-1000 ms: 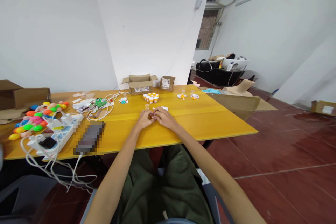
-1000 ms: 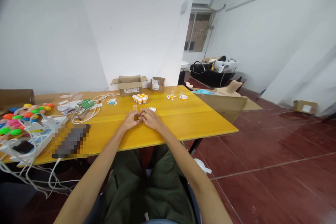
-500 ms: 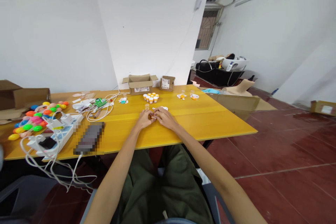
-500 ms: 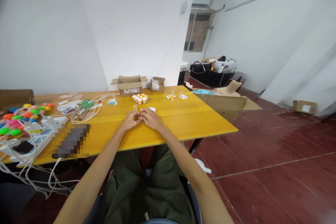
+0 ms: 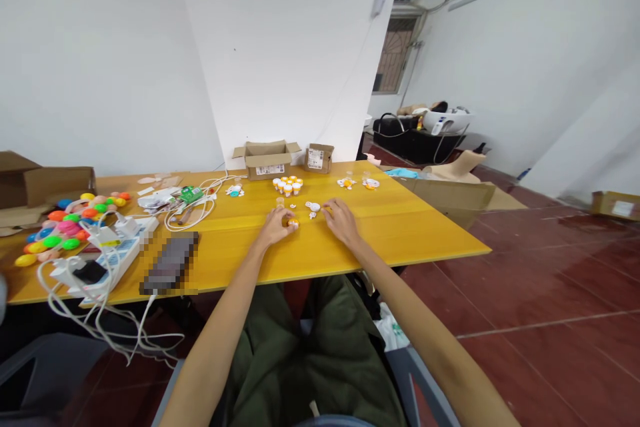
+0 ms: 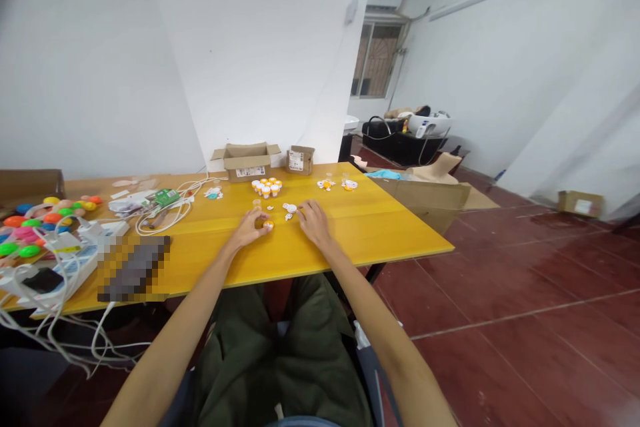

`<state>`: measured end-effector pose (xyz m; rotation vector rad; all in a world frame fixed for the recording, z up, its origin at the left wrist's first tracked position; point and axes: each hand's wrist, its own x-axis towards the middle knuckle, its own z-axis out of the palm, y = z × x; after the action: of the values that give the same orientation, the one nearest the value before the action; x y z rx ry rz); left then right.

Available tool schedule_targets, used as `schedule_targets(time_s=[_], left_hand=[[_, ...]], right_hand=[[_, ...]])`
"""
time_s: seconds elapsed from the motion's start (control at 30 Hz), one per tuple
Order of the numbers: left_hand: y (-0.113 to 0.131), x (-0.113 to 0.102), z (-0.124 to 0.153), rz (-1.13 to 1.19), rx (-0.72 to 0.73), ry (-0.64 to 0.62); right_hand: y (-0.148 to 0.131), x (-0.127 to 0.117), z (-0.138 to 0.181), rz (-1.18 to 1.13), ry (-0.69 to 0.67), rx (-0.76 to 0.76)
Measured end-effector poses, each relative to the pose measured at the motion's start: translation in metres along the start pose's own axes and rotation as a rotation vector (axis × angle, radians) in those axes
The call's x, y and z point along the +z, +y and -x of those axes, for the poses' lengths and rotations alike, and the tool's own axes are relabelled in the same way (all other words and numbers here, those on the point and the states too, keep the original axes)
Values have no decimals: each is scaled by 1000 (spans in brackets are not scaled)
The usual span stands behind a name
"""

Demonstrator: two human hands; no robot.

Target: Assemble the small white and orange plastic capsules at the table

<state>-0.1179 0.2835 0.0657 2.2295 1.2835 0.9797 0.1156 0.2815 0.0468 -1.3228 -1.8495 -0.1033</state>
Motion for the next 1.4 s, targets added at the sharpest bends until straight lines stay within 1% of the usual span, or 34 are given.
schedule_targets(time_s=[0.17,0.27,0.4,0.63,0.73,0.9,1.2,1.4], left_hand=[[0,-1,-1,22,4,-12],[1,-2,-2,18,3,-14],[3,-2,-3,23,4,-27],[4,-1,-3,43,8,-28],[4,-2,-2,68,10,-25],[4,-2,-2,108,16,-31],[3,-1,-2,91,16,-41],[0,0,-4,74,13,-48]], right_hand=[[-7,9,-1,24,-100,-112],[-11,9,-2,45,-157,-122],[-8,7,-1,76,-169,-79],[-4,10,-7,82,-78,7],[-5,13,-13,85,-64,53],[-8,22,-20,114,-114,144],[-15,27,-27,158,-112,195],[-12,27,-35,162,-199,268]])
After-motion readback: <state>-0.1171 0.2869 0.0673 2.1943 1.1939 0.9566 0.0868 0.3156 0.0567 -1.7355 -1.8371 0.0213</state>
